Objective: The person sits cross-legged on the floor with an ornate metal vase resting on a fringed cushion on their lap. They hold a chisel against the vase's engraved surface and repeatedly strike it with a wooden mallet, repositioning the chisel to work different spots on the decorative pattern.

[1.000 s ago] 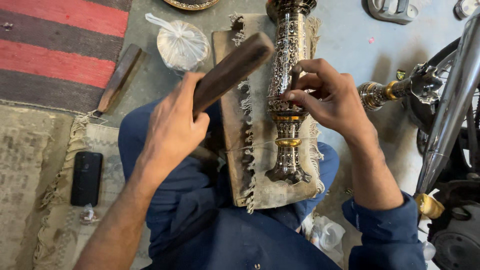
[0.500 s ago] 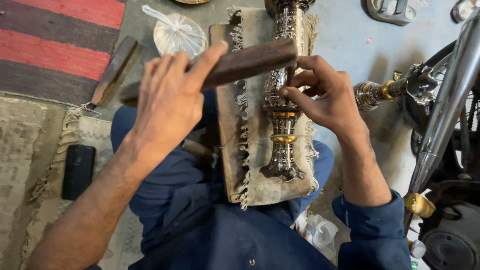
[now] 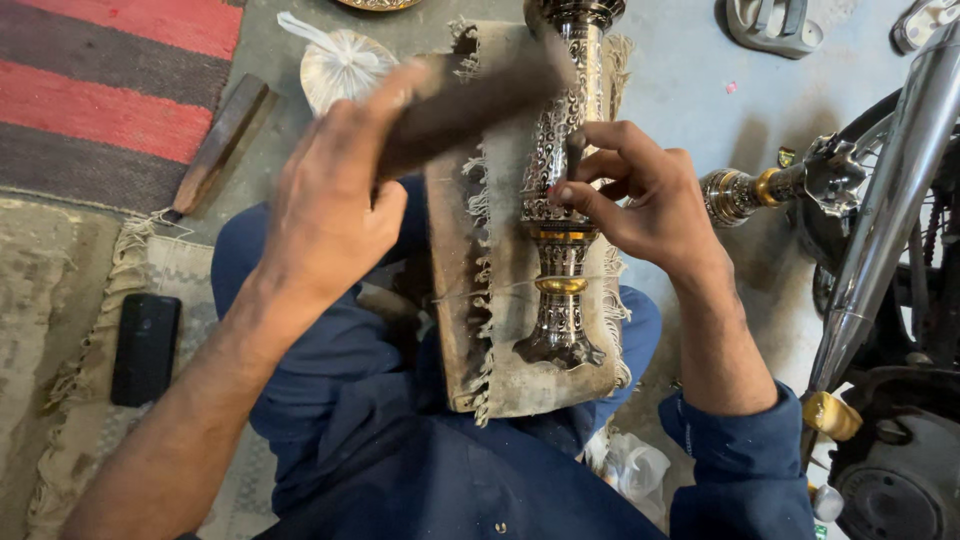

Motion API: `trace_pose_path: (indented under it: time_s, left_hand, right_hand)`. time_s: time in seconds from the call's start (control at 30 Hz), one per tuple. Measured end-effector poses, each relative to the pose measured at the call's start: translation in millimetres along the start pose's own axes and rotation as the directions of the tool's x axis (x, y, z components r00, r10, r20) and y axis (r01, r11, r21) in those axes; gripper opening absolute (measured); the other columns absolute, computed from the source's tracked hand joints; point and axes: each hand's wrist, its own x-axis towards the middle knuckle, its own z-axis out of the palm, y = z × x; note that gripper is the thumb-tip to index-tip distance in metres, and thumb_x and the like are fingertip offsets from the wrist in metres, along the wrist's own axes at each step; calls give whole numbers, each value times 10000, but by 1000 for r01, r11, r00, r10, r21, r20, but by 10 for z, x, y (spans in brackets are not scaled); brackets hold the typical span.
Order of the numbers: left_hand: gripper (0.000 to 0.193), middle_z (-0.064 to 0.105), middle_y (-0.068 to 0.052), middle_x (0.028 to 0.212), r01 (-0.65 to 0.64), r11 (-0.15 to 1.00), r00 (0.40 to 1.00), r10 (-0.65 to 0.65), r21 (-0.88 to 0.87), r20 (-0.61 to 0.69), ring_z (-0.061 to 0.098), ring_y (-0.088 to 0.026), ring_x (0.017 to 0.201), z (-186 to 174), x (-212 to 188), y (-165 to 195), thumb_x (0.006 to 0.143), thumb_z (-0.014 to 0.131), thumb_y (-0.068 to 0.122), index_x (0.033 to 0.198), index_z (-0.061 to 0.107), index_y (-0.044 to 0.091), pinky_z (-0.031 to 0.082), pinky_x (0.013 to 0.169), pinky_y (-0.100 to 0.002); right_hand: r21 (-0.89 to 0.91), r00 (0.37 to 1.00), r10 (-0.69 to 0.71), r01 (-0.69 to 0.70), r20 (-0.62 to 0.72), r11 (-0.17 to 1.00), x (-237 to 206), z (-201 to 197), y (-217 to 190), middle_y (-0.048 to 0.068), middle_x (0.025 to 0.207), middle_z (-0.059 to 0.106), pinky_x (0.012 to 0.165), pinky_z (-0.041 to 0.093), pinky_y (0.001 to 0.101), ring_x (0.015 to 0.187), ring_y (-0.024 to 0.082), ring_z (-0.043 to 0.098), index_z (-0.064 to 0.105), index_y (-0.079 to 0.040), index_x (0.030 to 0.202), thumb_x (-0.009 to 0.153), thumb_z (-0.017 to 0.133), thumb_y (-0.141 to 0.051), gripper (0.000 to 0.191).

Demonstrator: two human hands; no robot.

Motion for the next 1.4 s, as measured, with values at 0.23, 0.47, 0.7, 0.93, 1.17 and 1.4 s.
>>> trace_pose_path:
  time_s: [0.23,0.47,0.7,0.93,1.17,1.4]
  left_hand:
    - [843,580,-140,1114,-5,988,999,-3,154,48,591,-364,1084,29,21,-20,819,685,-74,1570,437,219,479,1035,-481]
    - [860,568,-123,1076,-71,960,995,50,272,82,588,-344,1053,65,68,-93,820,711,-58,1584,439,230,473,1044,-489]
    - [864,534,-122,1035,-120,918,990,84,377,109,582,-329,1024,96,75,-178,829,735,-35,1591,430,237,453,1043,-517]
    - [867,534,-126,1029,-100,942,991,66,322,115,582,-340,1018,41,203,-166,827,730,-42,1595,437,236,477,1010,-498]
    - [708,633,-73,1057,315,899,947,-278,-303,159,700,-279,1039,3,447,-144,914,601,-2,1534,341,219,546,920,-443]
    - [793,595,-184,1241,-164,986,974,161,9,161,598,-401,1175,-61,495,-207,866,645,-71,1563,385,203,502,1043,-526]
  right_hand:
    - [-18,999,31,-31,13,999,27,-26,-20,86,932,786,688,555,246,844,110,741,581,-9,1317,957,796,-17,419]
    - [33,998,23,-25,52,999,31,-61,-32,100,994,791,753,613,265,910,149,777,563,-3,1326,977,729,21,388]
    - [66,996,19,-25,93,997,51,-89,-5,114,1042,787,748,650,281,958,188,789,534,8,1335,979,702,37,394]
    - [75,995,43,-50,89,996,58,-112,4,119,1008,772,776,632,282,977,182,777,528,15,1338,976,675,54,393]
    - [241,973,230,-218,-21,946,47,19,-140,93,997,760,802,605,264,968,139,745,507,2,1375,1028,649,28,376]
    - [122,954,300,-297,-12,947,83,6,-195,106,1001,782,810,602,272,959,130,742,554,7,1388,1002,675,4,405]
